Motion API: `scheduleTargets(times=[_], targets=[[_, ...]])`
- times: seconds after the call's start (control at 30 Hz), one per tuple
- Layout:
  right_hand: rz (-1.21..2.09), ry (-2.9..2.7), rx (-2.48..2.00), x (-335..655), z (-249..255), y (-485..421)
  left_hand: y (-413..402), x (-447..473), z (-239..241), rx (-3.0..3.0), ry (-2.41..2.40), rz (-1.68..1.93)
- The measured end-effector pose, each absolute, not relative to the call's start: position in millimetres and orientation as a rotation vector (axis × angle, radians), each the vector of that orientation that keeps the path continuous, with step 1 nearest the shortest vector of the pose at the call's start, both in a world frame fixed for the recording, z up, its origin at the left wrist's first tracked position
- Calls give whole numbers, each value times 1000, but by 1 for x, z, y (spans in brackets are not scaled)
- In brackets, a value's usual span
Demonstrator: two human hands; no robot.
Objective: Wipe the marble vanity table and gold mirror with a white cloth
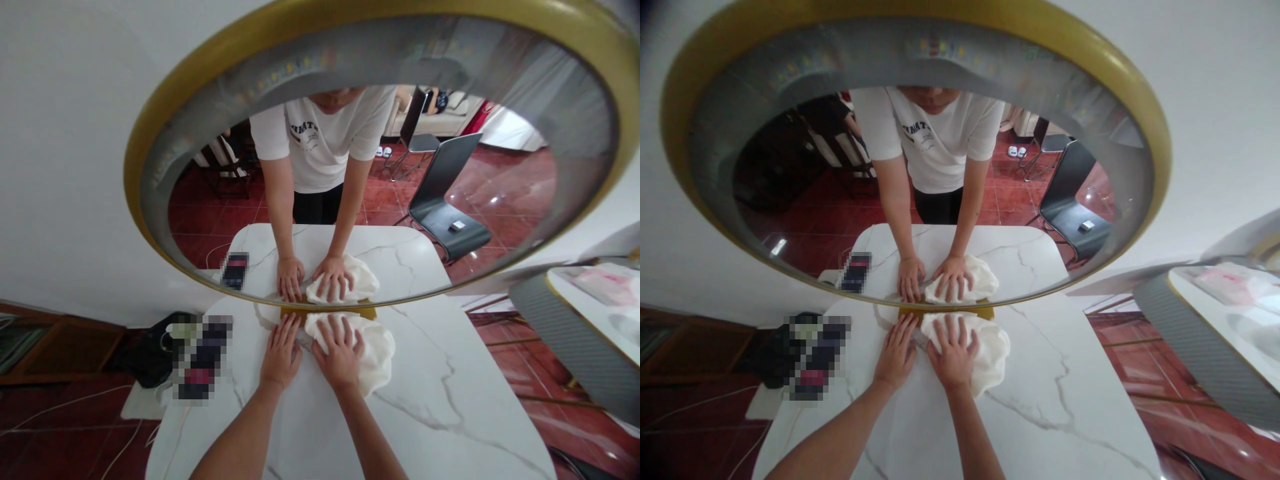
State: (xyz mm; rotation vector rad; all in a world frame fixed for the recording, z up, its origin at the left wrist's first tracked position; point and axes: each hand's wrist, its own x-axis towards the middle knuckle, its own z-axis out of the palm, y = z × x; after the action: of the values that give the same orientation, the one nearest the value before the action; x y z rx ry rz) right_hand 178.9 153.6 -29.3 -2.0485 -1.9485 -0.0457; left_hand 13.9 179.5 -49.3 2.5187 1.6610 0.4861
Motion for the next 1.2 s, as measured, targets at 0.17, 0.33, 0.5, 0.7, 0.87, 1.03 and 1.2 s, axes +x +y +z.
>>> scheduleTargets(times=[0.17,0.33,0.5,0.7,0.87,1.03,1.2], targets=[[-53,-1997,-2022,190,-30,149,180,14,-49,2497,1661,469],[-159,-1834,-2186,224,-33,141,180,15,-44,2472,1669,453],[-221,-1701,-2281,238,-35,140,179,15,-42,2464,1666,446],[-99,-1869,-2133,193,-32,148,178,15,-43,2470,1677,429],[1,-1954,-2069,163,-29,156,178,15,-46,2492,1677,443],[-53,-1973,-2061,180,-29,150,178,14,-42,2472,1669,435],[-208,-1722,-2223,221,-33,143,178,15,-38,2444,1658,411]])
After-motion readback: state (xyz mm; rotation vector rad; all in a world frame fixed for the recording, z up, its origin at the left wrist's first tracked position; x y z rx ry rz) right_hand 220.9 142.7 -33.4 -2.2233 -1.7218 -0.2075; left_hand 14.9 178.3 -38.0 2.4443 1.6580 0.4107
